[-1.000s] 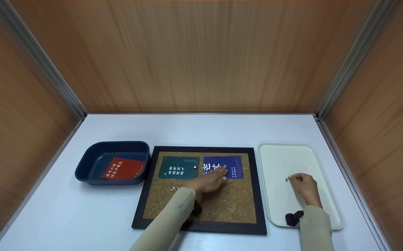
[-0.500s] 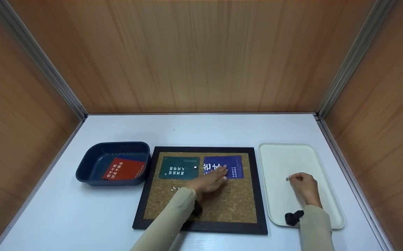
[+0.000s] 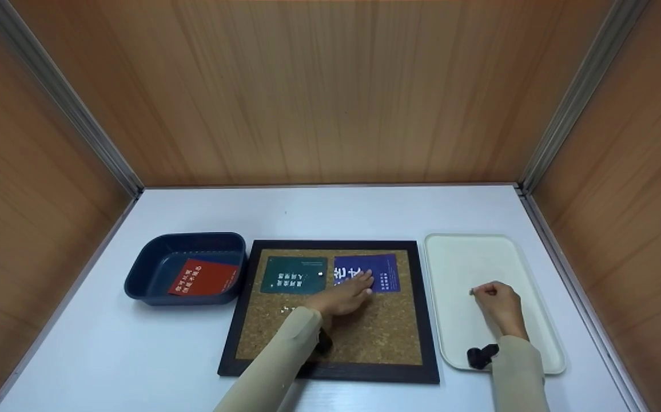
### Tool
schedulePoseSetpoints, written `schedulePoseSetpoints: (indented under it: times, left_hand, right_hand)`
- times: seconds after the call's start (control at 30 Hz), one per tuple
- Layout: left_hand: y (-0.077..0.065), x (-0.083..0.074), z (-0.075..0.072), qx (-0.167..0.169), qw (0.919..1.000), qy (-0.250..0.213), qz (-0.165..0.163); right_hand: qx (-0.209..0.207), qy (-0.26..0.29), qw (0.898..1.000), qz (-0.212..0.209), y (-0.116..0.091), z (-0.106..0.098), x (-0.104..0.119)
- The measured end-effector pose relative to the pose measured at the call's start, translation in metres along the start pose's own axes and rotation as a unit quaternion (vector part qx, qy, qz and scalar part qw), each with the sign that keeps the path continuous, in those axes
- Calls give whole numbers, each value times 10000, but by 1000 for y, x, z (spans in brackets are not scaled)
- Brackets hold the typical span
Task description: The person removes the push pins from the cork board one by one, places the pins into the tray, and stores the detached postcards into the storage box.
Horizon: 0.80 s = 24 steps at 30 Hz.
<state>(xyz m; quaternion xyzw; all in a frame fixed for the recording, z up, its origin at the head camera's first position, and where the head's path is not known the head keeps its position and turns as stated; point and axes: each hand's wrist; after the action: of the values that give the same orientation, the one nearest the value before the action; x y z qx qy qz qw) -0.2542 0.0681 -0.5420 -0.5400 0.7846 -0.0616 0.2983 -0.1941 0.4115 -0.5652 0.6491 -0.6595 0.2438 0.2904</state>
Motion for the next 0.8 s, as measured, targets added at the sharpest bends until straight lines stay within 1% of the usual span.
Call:
schedulePoseSetpoints:
  times: [0.33,0.53,0.8]
  left_hand:
    - [-1,-1,1,11,10000,-71,-9]
    - [-1,0,0,36,10000,-55,22]
    - [1,0,1,60,9999,-70,-51]
  right_hand:
    - [145,183,9996,172,-2,-1,-1]
    - [169,352,9991,137,-2,-5,3]
    - [158,688,9974,123,4,-9,10]
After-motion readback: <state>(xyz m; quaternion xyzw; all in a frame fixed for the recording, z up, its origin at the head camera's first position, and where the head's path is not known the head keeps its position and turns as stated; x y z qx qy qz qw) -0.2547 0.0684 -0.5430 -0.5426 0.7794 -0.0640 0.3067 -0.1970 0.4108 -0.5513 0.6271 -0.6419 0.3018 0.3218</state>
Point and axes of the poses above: each hand's wrist, its own y-axis towards the middle knuckle, its own z-axis out of the palm, x = y × z, and after that the axes turned 13 degrees about -z, right-handed
